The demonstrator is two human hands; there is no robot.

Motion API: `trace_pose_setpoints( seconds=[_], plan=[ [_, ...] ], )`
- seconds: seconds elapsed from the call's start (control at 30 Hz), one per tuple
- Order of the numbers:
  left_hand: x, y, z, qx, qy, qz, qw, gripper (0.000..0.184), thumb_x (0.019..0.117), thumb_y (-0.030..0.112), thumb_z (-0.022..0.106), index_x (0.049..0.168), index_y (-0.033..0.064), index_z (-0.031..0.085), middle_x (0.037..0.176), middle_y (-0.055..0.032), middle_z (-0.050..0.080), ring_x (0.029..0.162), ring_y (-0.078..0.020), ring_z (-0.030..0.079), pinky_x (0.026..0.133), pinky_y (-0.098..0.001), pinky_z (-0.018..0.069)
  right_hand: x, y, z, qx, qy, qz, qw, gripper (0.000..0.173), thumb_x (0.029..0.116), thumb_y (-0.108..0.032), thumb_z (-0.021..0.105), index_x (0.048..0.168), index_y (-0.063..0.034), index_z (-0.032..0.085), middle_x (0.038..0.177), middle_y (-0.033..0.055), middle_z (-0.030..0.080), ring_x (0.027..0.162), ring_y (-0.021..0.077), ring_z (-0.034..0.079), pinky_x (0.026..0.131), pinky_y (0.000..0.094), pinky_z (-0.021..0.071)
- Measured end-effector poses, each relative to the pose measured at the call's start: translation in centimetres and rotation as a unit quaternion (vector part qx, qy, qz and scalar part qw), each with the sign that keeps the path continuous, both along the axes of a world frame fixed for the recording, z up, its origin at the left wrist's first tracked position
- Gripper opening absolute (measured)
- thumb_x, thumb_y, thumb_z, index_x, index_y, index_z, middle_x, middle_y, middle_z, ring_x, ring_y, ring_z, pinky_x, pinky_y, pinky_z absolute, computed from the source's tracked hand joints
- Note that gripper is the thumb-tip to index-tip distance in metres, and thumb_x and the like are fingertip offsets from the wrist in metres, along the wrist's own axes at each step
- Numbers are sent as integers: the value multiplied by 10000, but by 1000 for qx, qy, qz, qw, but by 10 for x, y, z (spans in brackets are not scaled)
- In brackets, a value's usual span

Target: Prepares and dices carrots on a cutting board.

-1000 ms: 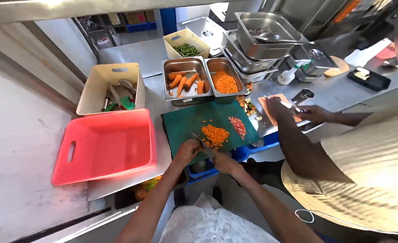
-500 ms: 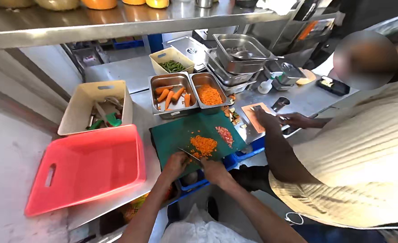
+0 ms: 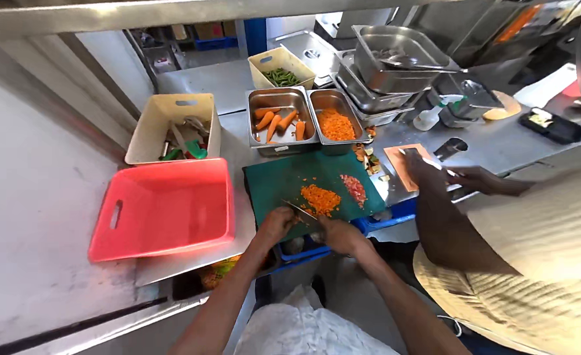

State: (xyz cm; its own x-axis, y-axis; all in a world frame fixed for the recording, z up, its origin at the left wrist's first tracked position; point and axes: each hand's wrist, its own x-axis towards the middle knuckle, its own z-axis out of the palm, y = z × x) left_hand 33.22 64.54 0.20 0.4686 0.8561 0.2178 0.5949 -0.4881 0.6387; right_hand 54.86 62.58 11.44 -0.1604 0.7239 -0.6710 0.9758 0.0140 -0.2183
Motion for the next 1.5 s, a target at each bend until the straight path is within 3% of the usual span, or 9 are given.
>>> trace_pose_setpoints(
  seconds=[0.3, 0.43, 0.57, 0.7, 0.87, 0.97, 1.23, 1.4, 1.5],
  plan=[
    [-12, -8, 9, -14, 0, 29, 999, 158, 964, 211, 715, 1073, 118, 784, 1149, -34, 735, 1119, -168, 685, 1024, -386, 560, -18, -7, -36, -7, 13, -28, 1000, 450, 1049, -219, 529, 1472, -133, 403, 1158, 220, 680, 1077, 422, 686, 898, 619, 549],
    [-12, -8, 7, -14, 42, 19, 999, 117, 958, 180, 713, 955, 89, 785, 1063, -49, 749, 1115, -201, 677, 1012, -403, 553, -19, -8, -25, 6, -15, -21, 1000, 393, 1045, -211, 532, 1426, -153, 453, 1131, 204, 692, 1056, 419, 692, 872, 620, 553],
    [-11, -2, 6, -22, 46, -8, 999, 132, 975, 162, 684, 968, 68, 776, 1068, -62, 744, 1107, -210, 677, 1022, -393, 543, -18, -9, 0, 34, -47, -1, 998, 410, 1019, -244, 583, 1418, -195, 502, 1113, 177, 712, 1043, 404, 699, 857, 613, 552],
    [-15, -1, -2, 8, 16, -27, 999, 109, 965, 127, 692, 939, 53, 768, 1033, -70, 745, 1088, -209, 684, 1022, -383, 545, -23, -9, -31, 21, -7, -12, 1000, 398, 1048, -216, 529, 1437, -167, 463, 1125, 191, 699, 1049, 408, 696, 870, 615, 556],
    [-18, -2, -10, 43, -13, -15, 999, 113, 965, 147, 697, 939, 65, 771, 1024, -59, 744, 1084, -196, 685, 1015, -365, 550, -19, 0, -3, 12, -24, 11, 1000, 372, 1022, -229, 576, 1389, -192, 524, 1117, 177, 703, 1053, 404, 689, 862, 620, 547],
    [-19, -5, -20, 59, -36, -20, 997, 98, 967, 135, 693, 964, 82, 775, 1051, -46, 745, 1109, -185, 678, 1034, -364, 543, -25, -4, -28, -16, 2, -8, 1000, 467, 1019, -193, 578, 1461, -159, 432, 1149, 207, 684, 1061, 418, 685, 875, 624, 547],
    [-22, -10, -21, 57, -54, -22, 997, 118, 983, 135, 671, 976, 89, 780, 1084, -29, 738, 1140, -158, 662, 1062, -346, 524, -26, -7, -22, -16, 21, -18, 999, 404, 1042, -228, 539, 1430, -138, 470, 1135, 204, 688, 1057, 409, 687, 880, 620, 547],
    [-14, -20, -13, 112, -50, 46, 991, 182, 986, 309, 683, 1063, 189, 797, 1187, 22, 728, 1211, -160, 634, 1068, -382, 527, -29, -6, -22, 3, 14, -3, 1000, 419, 1050, -185, 500, 1465, -152, 451, 1214, 221, 675, 1125, 425, 672, 921, 630, 536],
    [9, -11, 13, 129, 19, 36, 991, 365, 914, 426, 743, 1252, 290, 737, 1376, 56, 651, 1379, -224, 513, 1151, -492, 434, -23, -7, -12, 74, 15, 8, 997, 452, 1039, -168, 513, 1489, -183, 475, 1188, 226, 691, 1090, 445, 683, 896, 638, 546]
  ],
)
